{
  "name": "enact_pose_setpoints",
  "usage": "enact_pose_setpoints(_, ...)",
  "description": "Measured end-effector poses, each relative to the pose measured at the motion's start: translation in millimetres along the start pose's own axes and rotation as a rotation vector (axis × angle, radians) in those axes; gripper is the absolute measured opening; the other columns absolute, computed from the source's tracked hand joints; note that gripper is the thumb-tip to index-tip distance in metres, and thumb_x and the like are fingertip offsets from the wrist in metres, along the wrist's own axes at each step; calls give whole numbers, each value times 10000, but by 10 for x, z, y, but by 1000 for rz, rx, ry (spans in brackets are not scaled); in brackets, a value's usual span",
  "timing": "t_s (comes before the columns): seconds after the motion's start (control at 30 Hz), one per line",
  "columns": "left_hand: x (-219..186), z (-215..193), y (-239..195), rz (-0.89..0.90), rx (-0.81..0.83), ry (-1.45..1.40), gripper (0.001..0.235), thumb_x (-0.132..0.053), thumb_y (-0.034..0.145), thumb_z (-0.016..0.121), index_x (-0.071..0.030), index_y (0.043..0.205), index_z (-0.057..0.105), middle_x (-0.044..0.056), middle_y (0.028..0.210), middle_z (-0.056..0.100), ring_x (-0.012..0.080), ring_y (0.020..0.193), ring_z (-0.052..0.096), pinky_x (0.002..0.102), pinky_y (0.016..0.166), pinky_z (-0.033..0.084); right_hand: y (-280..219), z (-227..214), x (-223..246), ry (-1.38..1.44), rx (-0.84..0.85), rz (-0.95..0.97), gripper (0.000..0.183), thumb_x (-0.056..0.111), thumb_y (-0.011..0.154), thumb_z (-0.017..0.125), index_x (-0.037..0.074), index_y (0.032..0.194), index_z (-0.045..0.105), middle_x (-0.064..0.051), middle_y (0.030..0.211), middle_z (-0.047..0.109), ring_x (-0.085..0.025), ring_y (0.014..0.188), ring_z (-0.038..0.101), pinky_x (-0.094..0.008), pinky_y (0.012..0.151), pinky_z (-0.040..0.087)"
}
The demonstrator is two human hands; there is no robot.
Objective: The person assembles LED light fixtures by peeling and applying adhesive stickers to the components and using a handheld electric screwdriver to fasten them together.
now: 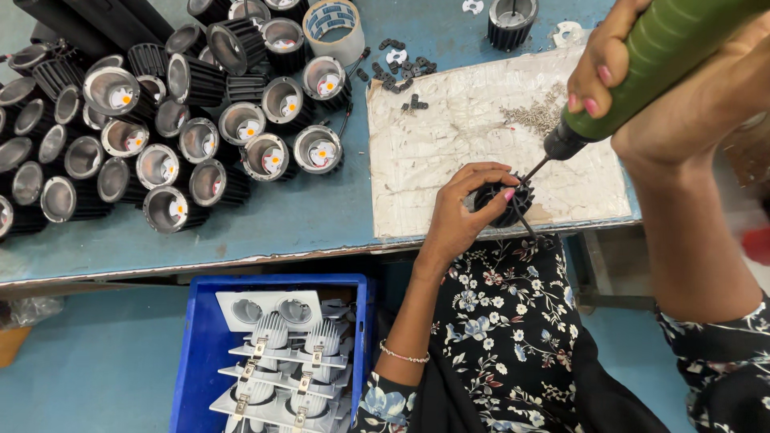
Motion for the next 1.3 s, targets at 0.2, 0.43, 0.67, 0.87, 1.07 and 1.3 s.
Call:
enact_pose_setpoints(0.2,-3,5,-1,-25,5,-7,176,-172,912,753,-111,1075,778,79,1249,706,195,1198,670,332,1080,508,-9,-9,-21,-60,1,27,931,857,965,336,-62,1095,407,-185,727,355,-292,546,372,-437,534,392)
enact_pose_setpoints(0.43,1,-7,-24,8,-6,17,182,-176,932,745,-113,1100,773,82,1263,716,204,1215,681,332,1098,509,-39,-29,-133,-5,9,39,903,834,997,316,-57,1099,417,-173,727,348,-287,570,365,-429,544,396)
enact_pose_setpoints(0.67,-152,-12,-110,72,-14,106,234,-204,963,730,-126,1182,751,101,1349,699,236,1284,675,358,1125,516,-8,-14,-121,14,13,39,855,806,999,301,-37,1079,418,-165,715,371,-278,555,392,-407,543,407)
enact_pose_setpoints(0.87,-188,-47,-182,188,71,335,498,-288,832,825,-112,1276,684,128,1393,655,305,1373,588,415,1142,480,40,84,-46,-2,26,53,815,784,994,292,-19,1062,417,-159,704,395,-269,538,418,-387,540,418)
enact_pose_setpoints(1.07,-100,-18,-166,138,72,347,512,-288,812,836,-113,1274,702,101,1365,691,261,1401,587,397,1139,496,97,179,-23,-65,63,30,943,899,945,288,-30,1025,432,-175,707,449,-260,521,461,-382,511,460)
enact_pose_setpoints(1.3,-77,-34,-166,123,71,296,507,-250,808,846,-98,1271,705,92,1326,710,252,1402,583,383,1125,500,89,222,43,-87,48,21,922,896,943,287,-13,1059,388,-170,743,449,-258,531,468,-393,552,454)
Point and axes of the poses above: each hand's wrist, its own y-axis towards the middle knuckle, its own z-axis out of the palm, x = y × z, the point moved 2 cm from there along y, towards the middle knuckle
